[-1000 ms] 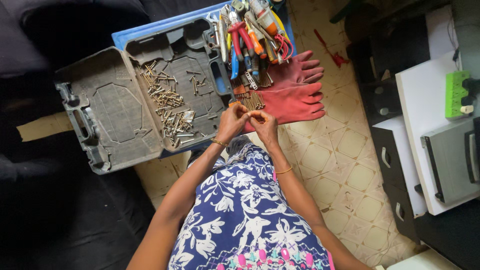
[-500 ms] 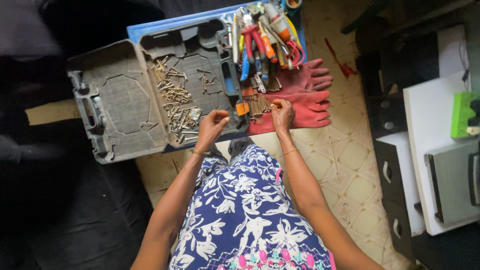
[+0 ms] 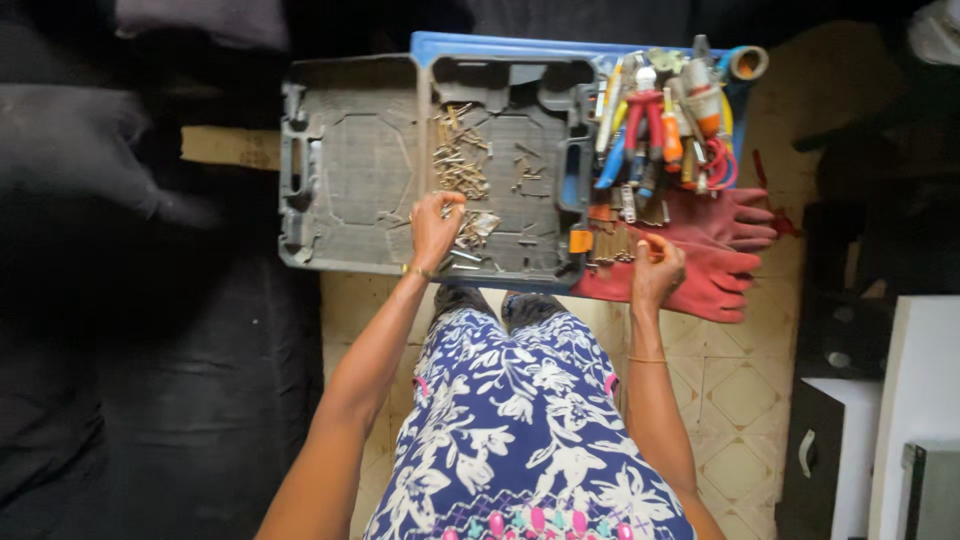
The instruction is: The person sorts small metal screws from a toolbox lid into a magnetic screwdriver bit holder. They repeatedly pick up screws and place them into the holder, occasionally adjusting the holder or moving screws within the lid.
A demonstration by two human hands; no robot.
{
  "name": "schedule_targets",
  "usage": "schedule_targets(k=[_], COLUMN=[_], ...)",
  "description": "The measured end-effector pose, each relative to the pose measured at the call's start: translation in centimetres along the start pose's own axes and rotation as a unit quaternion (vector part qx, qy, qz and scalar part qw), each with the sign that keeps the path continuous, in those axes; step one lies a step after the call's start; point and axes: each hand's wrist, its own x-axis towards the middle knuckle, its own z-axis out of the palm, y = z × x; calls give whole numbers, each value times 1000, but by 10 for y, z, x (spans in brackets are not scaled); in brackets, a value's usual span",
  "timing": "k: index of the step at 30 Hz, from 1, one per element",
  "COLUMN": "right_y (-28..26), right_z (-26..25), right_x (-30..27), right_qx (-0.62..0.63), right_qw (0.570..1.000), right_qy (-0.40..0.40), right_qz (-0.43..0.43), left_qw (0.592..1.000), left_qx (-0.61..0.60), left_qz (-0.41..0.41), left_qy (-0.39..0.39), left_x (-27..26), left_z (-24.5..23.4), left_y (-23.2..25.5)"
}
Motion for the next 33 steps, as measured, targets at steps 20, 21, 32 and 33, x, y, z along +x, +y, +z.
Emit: schedule_targets(k=[20,21,32,33], right_y=[-223,-223,-221,-223], right_z=[171,179,223,228], right_x=[-63,-60,-51,-48], right_qx=[-21,-24,-78,-83], right_qw=[977,977,980,978], right_qy=[-188,-189,-167,-165], right_qz=[-100,-95,-74,-100], left_qw=[936,933,929,929], left_qx=[270,273,250,247], left_qz=[216,225,259,265], left_qy=[-62,-62,-85,-82], left_x=[103,107,120,121], left_z=[-27,-27,-33,-34], left_y=[-23,-25,-39,-41])
